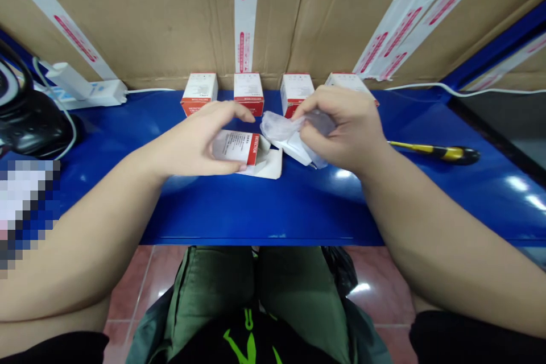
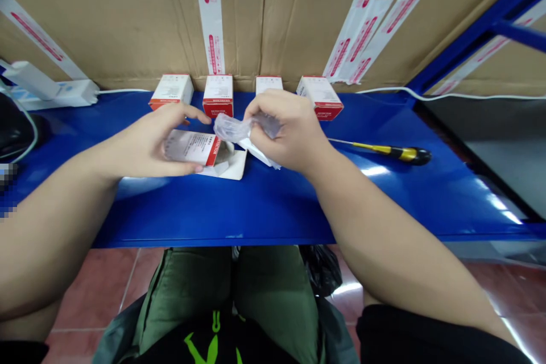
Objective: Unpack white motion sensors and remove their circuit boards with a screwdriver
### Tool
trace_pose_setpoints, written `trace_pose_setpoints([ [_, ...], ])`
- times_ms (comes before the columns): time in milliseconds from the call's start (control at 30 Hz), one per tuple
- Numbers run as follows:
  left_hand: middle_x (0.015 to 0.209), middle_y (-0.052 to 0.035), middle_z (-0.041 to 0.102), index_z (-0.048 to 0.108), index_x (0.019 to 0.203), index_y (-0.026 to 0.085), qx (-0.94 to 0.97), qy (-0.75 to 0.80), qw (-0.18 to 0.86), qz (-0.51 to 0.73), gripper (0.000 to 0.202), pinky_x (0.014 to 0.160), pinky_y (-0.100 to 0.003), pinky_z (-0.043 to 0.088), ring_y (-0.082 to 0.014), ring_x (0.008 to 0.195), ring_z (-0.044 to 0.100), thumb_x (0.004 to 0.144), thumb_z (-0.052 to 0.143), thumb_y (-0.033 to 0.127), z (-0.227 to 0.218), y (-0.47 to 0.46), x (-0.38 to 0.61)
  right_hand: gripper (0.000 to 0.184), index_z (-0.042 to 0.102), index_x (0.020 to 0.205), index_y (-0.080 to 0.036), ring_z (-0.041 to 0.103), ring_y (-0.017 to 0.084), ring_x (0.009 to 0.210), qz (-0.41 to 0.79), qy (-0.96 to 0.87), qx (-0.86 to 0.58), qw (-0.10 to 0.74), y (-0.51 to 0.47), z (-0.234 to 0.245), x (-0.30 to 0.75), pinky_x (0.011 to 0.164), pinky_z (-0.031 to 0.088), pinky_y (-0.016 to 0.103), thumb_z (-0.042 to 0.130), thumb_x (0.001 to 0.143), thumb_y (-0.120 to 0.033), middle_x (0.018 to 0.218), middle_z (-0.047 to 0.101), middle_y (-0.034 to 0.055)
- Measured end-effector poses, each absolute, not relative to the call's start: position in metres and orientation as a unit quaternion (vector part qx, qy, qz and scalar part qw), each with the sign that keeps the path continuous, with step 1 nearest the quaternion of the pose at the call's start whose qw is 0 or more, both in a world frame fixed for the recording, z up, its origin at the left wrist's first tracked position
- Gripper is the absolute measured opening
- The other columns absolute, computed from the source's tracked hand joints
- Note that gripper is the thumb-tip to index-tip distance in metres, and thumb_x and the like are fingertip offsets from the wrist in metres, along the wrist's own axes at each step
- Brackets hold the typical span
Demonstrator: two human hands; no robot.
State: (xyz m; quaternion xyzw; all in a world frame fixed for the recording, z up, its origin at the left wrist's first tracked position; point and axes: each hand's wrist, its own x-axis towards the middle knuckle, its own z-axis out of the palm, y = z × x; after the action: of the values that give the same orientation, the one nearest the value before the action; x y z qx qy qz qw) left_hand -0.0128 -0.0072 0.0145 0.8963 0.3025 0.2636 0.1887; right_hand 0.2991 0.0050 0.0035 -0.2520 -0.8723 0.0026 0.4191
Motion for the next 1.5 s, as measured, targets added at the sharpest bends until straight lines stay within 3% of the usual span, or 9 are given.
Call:
trace_pose_setpoints([
  [200, 0.141, -0.0108, 0.081, 0.071, 0.144, 0.023, 0.917, 0.315, 0.171, 0.176, 0.062, 0.111, -0.042, 0.06, -0.0326, 0.126, 0.079, 0.091, 0.086, 0.053, 0.017, -0.005, -0.017, 0.017, 0.076, 0.097, -0.024, 0.075, 0.02, 0.095, 0.164, -0.92, -0.21, 0.286, -0.005, 0.004, 0.293, 0.085, 0.058, 0.035, 0.065, 0.092, -0.012, 0.109, 0.083, 0.0046],
  [333, 0.135, -0.0103, 0.083, 0.074, 0.137, 0.023, 0.919, 0.301, 0.147, 0.21, 0.059, 0.109, -0.043, 0.061, -0.032, 0.121, 0.08, 0.09, 0.089, 0.056, 0.018, -0.004, -0.017, 0.017, 0.071, 0.097, -0.023, 0.065, 0.014, 0.077, 0.282, -0.92, -0.182, 0.199, -0.015, 0.006, 0.284, 0.073, 0.05, 0.028, 0.06, 0.093, -0.011, 0.089, 0.076, -0.0011],
  [467, 0.133, -0.0103, 0.083, 0.075, 0.137, 0.024, 0.929, 0.26, 0.125, 0.231, 0.055, 0.109, -0.044, 0.062, -0.0321, 0.12, 0.079, 0.091, 0.09, 0.052, 0.018, -0.005, -0.016, 0.015, 0.066, 0.097, -0.022, 0.063, 0.013, 0.078, 0.35, -0.885, -0.216, 0.217, -0.016, 0.007, 0.281, 0.075, 0.051, 0.027, 0.057, 0.094, -0.011, 0.089, 0.072, -0.0016],
  [600, 0.132, -0.0107, 0.082, 0.075, 0.139, 0.026, 0.935, 0.225, 0.104, 0.253, 0.053, 0.108, -0.046, 0.062, -0.0322, 0.12, 0.079, 0.094, 0.09, 0.051, 0.018, -0.006, -0.015, 0.026, 0.079, 0.106, -0.021, 0.065, 0.014, 0.073, 0.332, -0.862, -0.279, 0.261, -0.014, 0.001, 0.278, 0.071, 0.05, 0.03, 0.06, 0.092, -0.011, 0.088, 0.077, -0.0008],
  [800, 0.13, -0.0124, 0.08, 0.075, 0.139, 0.025, 0.934, 0.212, 0.061, 0.282, 0.052, 0.105, -0.047, 0.064, -0.033, 0.12, 0.078, 0.097, 0.089, 0.052, 0.017, -0.005, -0.016, 0.032, 0.09, 0.112, -0.022, 0.079, 0.023, 0.093, 0.281, -0.819, -0.366, 0.341, -0.015, -0.008, 0.274, 0.084, 0.06, 0.037, 0.066, 0.093, -0.016, 0.105, 0.088, 0.0048],
  [967, 0.129, -0.0117, 0.079, 0.077, 0.138, 0.027, 0.935, 0.215, 0.057, 0.278, 0.051, 0.104, -0.047, 0.064, -0.0329, 0.117, 0.078, 0.096, 0.089, 0.052, 0.018, -0.008, -0.014, 0.021, 0.079, 0.105, -0.022, 0.059, 0.017, 0.066, 0.153, -0.813, -0.429, 0.362, -0.012, -0.003, 0.28, 0.067, 0.047, 0.035, 0.069, 0.087, -0.019, 0.08, 0.074, 0.0005],
  [1133, 0.131, -0.0122, 0.078, 0.076, 0.14, 0.026, 0.935, 0.22, 0.044, 0.275, 0.051, 0.105, -0.047, 0.063, -0.0326, 0.12, 0.077, 0.099, 0.085, 0.055, 0.017, -0.008, -0.013, 0.017, 0.061, 0.094, -0.026, 0.05, 0.016, 0.062, 0.101, -0.816, -0.44, 0.361, -0.015, 0.002, 0.282, 0.064, 0.039, 0.033, 0.075, 0.084, -0.024, 0.07, 0.058, -0.0041],
  [1333, 0.132, -0.0113, 0.079, 0.076, 0.141, 0.031, 0.927, 0.245, 0.046, 0.28, 0.052, 0.107, -0.051, 0.061, -0.0341, 0.121, 0.076, 0.098, 0.086, 0.058, 0.016, -0.008, -0.012, 0.008, 0.077, 0.104, -0.025, 0.072, 0.02, 0.084, 0.136, -0.882, -0.288, 0.347, -0.02, 0.004, 0.279, 0.078, 0.055, 0.035, 0.072, 0.1, -0.029, 0.099, 0.082, 0.0033],
  [1500, 0.137, -0.0119, 0.079, 0.076, 0.139, 0.031, 0.918, 0.267, 0.053, 0.289, 0.055, 0.111, -0.055, 0.061, -0.0364, 0.126, 0.076, 0.095, 0.089, 0.061, 0.017, -0.009, -0.011, 0.032, 0.086, 0.124, -0.03, 0.079, 0.02, 0.104, 0.107, -0.895, -0.222, 0.372, -0.015, 0.0, 0.283, 0.091, 0.062, 0.038, 0.058, 0.111, -0.02, 0.118, 0.086, 0.0041],
])
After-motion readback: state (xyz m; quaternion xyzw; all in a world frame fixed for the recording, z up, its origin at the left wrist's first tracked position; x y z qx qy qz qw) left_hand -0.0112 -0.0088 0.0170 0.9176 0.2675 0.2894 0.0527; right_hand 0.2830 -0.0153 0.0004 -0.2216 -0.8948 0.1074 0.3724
